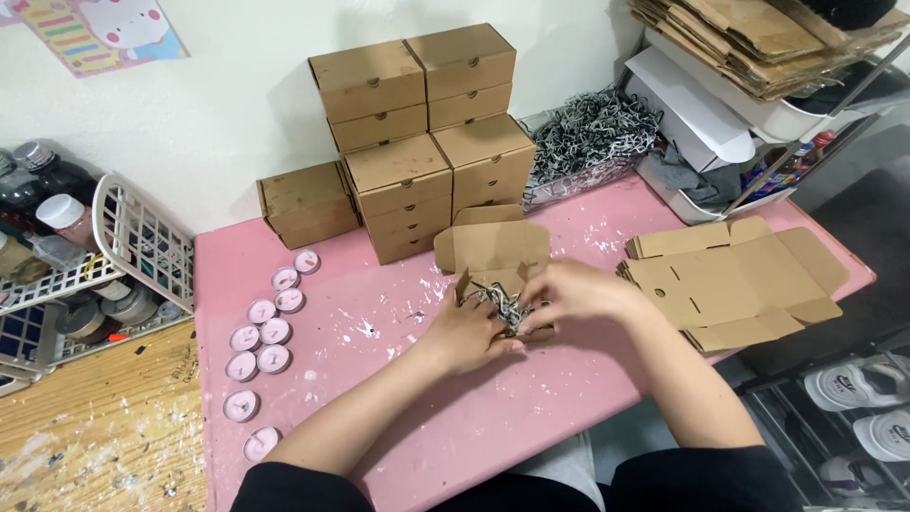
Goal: The person assembles small cardboard boxes and fills them with paper shred and tea light candles.
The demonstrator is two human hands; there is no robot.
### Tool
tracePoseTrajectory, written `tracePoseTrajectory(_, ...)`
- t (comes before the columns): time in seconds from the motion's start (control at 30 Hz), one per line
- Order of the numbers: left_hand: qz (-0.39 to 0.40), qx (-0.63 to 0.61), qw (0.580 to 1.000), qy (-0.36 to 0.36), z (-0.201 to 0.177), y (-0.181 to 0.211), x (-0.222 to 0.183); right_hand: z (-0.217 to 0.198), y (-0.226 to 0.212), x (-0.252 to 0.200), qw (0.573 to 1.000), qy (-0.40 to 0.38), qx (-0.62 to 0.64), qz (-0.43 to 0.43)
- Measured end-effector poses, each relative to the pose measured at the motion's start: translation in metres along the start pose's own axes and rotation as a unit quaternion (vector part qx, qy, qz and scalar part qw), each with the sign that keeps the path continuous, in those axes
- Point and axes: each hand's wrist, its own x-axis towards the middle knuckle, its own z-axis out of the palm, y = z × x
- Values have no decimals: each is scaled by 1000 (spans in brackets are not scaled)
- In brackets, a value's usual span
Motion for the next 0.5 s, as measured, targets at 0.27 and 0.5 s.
tracePoseTrajectory(0.27,-34,2,999,8,-18,1,-5,34,42,10,994,8,-96,-43)
tracePoseTrajectory(0.5,99,-31,984,147,15,-1,2,-29,131,46,949,314,-9,42)
